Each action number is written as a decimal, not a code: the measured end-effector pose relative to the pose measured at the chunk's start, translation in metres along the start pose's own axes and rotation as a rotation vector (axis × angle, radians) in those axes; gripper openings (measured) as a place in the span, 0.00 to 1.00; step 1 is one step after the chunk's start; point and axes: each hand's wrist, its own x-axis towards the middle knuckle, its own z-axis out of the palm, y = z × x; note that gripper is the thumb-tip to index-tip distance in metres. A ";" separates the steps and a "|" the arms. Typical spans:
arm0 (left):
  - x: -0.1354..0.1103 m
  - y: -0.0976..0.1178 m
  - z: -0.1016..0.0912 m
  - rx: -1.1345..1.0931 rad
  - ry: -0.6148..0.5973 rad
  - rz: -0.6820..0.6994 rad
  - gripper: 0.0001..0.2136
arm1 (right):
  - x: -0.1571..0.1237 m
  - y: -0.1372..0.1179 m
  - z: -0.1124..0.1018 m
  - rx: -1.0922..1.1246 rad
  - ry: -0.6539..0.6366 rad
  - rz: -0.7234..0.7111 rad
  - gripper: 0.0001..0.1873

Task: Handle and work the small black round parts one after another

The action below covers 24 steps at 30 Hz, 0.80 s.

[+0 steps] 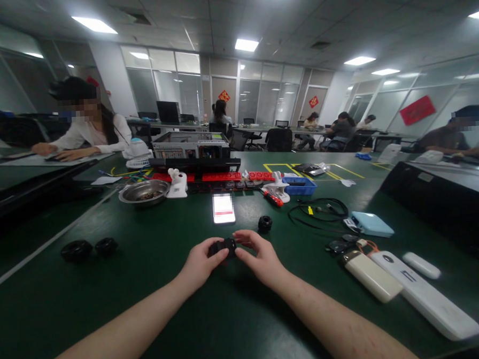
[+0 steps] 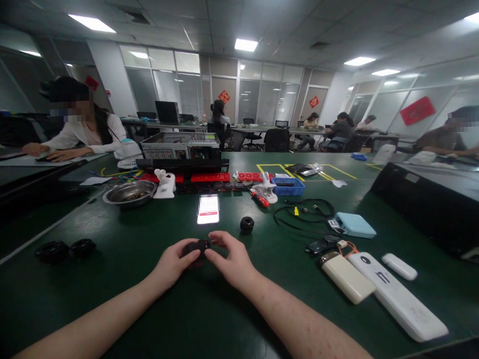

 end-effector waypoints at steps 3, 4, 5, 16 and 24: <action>-0.004 0.001 -0.003 0.247 0.055 0.150 0.18 | 0.005 0.009 0.000 0.041 0.014 0.173 0.16; -0.005 0.001 -0.003 0.329 0.059 0.192 0.19 | 0.006 0.012 0.000 0.053 -0.026 0.251 0.19; -0.006 0.001 -0.004 0.393 0.057 0.225 0.19 | 0.007 0.015 0.001 0.067 -0.081 0.326 0.22; -0.001 -0.004 -0.004 0.146 -0.091 0.073 0.18 | 0.004 0.012 -0.001 -0.048 -0.193 0.168 0.13; -0.005 0.005 -0.010 0.340 0.019 0.256 0.15 | 0.001 0.002 -0.003 -0.108 -0.198 0.045 0.21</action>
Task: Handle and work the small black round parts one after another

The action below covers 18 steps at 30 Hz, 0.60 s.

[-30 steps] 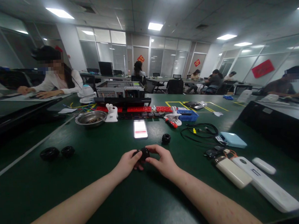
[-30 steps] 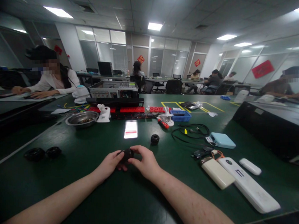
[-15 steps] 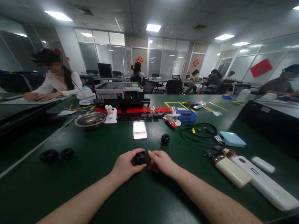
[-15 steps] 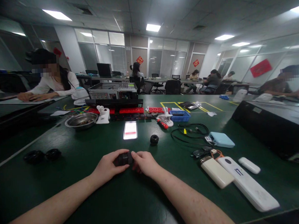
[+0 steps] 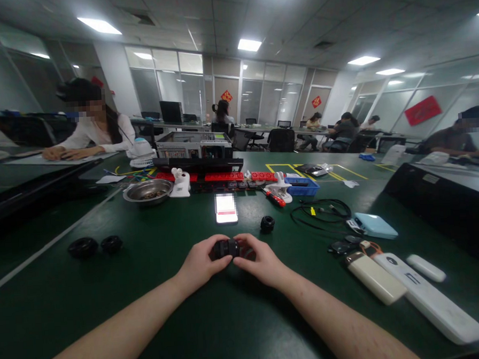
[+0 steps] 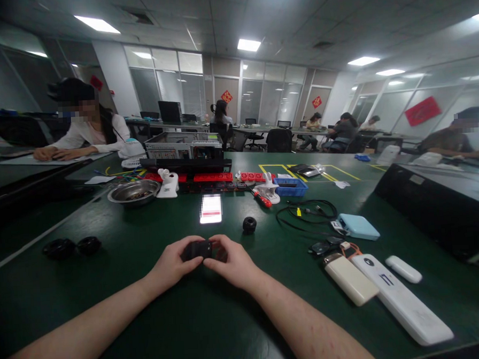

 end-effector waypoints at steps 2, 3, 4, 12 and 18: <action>-0.001 -0.001 -0.001 0.082 0.038 0.051 0.17 | 0.001 0.003 0.001 0.053 -0.009 0.038 0.16; -0.002 -0.002 0.000 0.110 0.052 0.068 0.18 | 0.002 0.006 0.002 0.073 -0.022 0.069 0.16; -0.002 -0.004 0.001 0.131 0.064 0.082 0.19 | 0.003 0.009 0.003 0.089 -0.038 0.102 0.18; -0.001 -0.007 0.004 0.082 0.041 0.055 0.20 | 0.004 0.011 0.008 0.089 -0.086 0.167 0.16; 0.004 -0.014 0.007 -0.289 -0.048 -0.120 0.18 | 0.000 0.000 0.001 -0.299 -0.033 -0.032 0.14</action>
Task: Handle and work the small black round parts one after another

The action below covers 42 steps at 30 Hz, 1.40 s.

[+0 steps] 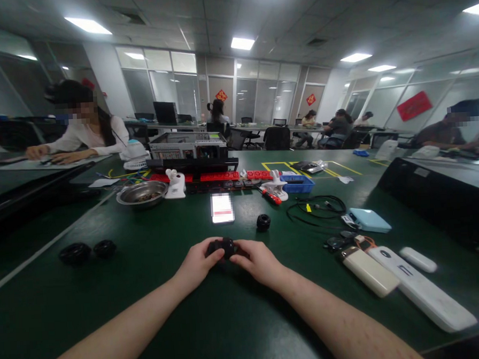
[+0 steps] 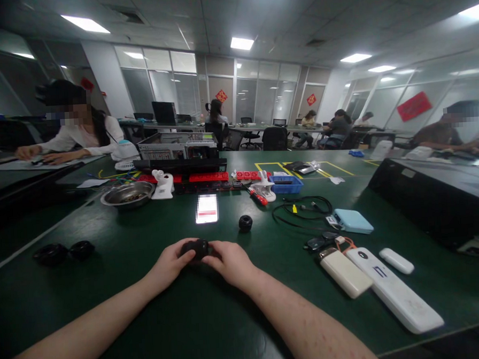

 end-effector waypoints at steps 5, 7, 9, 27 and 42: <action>0.005 -0.005 0.002 -0.197 -0.113 -0.165 0.17 | -0.003 -0.003 -0.005 -0.219 0.062 -0.072 0.23; 0.004 -0.001 0.002 -0.147 -0.081 -0.134 0.17 | -0.004 -0.004 -0.007 -0.189 0.049 -0.063 0.24; 0.001 0.005 0.001 -0.039 -0.014 -0.070 0.17 | -0.003 -0.003 -0.006 -0.072 0.037 -0.022 0.27; 0.001 -0.001 0.003 0.090 0.026 -0.041 0.18 | 0.001 0.006 0.001 0.238 -0.019 0.040 0.19; -0.008 0.009 0.001 0.410 0.048 0.247 0.20 | 0.010 0.014 0.011 0.609 -0.079 0.358 0.25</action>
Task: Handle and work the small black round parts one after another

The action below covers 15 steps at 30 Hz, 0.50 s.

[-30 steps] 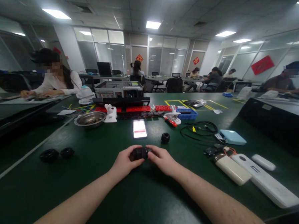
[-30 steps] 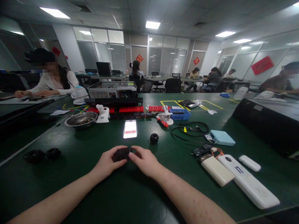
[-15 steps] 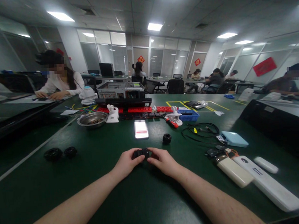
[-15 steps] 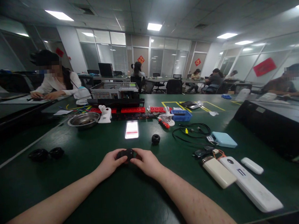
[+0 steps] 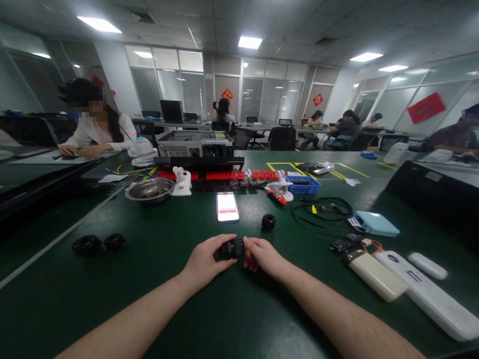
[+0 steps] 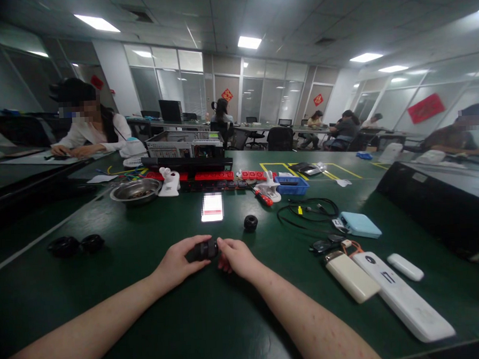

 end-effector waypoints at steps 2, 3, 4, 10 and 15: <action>0.000 0.000 0.000 0.007 -0.015 -0.004 0.21 | 0.000 0.000 0.000 -0.022 0.000 -0.027 0.23; 0.000 0.000 0.000 0.007 -0.020 -0.022 0.21 | -0.001 0.000 -0.001 -0.034 0.002 -0.051 0.21; 0.000 0.000 -0.001 0.001 -0.025 -0.048 0.22 | -0.002 -0.001 -0.001 -0.053 0.010 -0.085 0.19; 0.004 -0.008 0.002 -0.212 -0.052 -0.186 0.18 | -0.013 -0.012 -0.003 -0.313 0.066 -0.342 0.16; 0.006 -0.018 0.007 -0.470 -0.130 -0.252 0.18 | -0.019 -0.014 -0.002 -0.427 0.113 -0.408 0.23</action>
